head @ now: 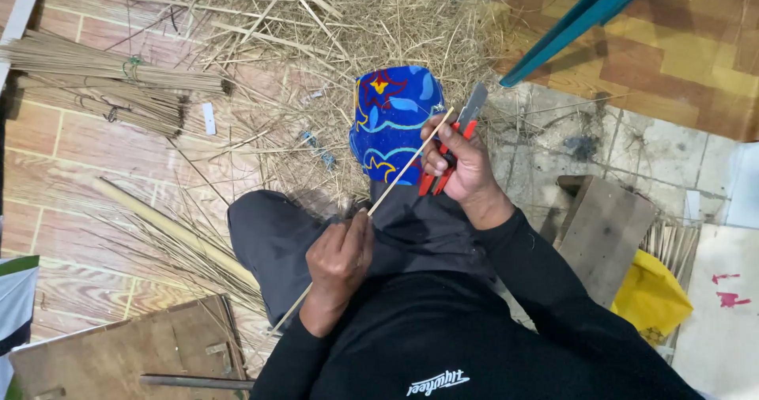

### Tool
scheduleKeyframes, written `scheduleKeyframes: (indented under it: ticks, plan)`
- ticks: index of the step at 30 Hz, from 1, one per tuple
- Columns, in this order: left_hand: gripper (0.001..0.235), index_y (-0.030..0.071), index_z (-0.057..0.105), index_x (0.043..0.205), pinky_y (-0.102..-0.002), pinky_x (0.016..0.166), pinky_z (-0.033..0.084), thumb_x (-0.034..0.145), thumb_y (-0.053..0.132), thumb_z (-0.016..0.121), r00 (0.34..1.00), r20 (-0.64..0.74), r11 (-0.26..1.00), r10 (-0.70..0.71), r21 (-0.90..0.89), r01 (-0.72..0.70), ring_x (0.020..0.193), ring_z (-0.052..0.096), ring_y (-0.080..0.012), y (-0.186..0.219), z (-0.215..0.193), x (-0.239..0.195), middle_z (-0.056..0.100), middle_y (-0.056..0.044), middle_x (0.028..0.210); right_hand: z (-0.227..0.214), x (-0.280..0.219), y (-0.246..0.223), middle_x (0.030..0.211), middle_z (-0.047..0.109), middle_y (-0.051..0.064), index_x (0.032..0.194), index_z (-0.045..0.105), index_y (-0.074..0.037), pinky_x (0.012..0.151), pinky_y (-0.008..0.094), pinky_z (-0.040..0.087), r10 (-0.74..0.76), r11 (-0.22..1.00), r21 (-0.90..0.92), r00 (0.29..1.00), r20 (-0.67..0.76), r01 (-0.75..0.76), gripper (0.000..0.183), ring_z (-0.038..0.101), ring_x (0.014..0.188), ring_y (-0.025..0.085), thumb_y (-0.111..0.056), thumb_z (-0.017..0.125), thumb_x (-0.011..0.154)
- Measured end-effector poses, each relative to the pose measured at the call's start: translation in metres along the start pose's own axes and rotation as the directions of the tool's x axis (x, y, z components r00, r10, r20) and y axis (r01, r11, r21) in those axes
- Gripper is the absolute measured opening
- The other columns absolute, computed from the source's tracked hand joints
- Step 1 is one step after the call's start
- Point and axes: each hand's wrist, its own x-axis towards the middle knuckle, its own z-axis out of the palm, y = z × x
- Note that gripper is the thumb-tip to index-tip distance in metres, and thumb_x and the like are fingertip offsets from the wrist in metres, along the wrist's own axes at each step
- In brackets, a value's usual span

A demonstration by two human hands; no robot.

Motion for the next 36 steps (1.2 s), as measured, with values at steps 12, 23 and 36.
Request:
scheduleKeyframes:
  ticks: [12,23,36]
  plan:
    - [0.013,0.008,0.076,0.100,-0.028,0.047,0.055,0.088,0.013,0.081,0.999,0.047,1.000,-0.016,0.018,0.016,0.054,0.062,-0.0186,-0.008,0.002,-0.001,0.061,-0.004,0.068,-0.014,0.016,-0.010,0.102,0.065,0.014,0.118,0.065,-0.010,0.045,0.022,0.045,0.010,1.000,0.020,1.000,0.023,-0.010,0.016,0.048,0.050,0.008,-0.015,0.059,0.105]
    - [0.011,0.008,0.077,0.096,-0.028,0.046,0.053,0.086,0.012,0.081,0.999,0.052,1.000,-0.016,-0.006,0.017,0.053,0.063,-0.0189,-0.011,0.006,-0.007,0.064,-0.005,0.070,-0.024,0.014,-0.008,0.101,0.066,0.014,0.117,0.066,-0.010,0.044,0.022,0.045,0.004,1.000,-0.005,1.000,0.023,-0.004,0.015,0.048,0.049,0.008,-0.013,0.059,0.104]
    - [0.014,0.007,0.076,0.103,-0.030,0.046,0.053,0.089,0.010,0.076,0.997,0.075,0.999,-0.034,-0.039,0.037,0.055,0.063,-0.0212,-0.015,0.009,-0.016,0.062,-0.006,0.071,-0.025,0.013,-0.011,0.097,0.063,0.017,0.112,0.065,-0.006,0.043,0.025,0.045,-0.059,0.997,-0.045,0.997,0.041,0.061,0.011,0.048,0.047,0.010,-0.007,0.062,0.101]
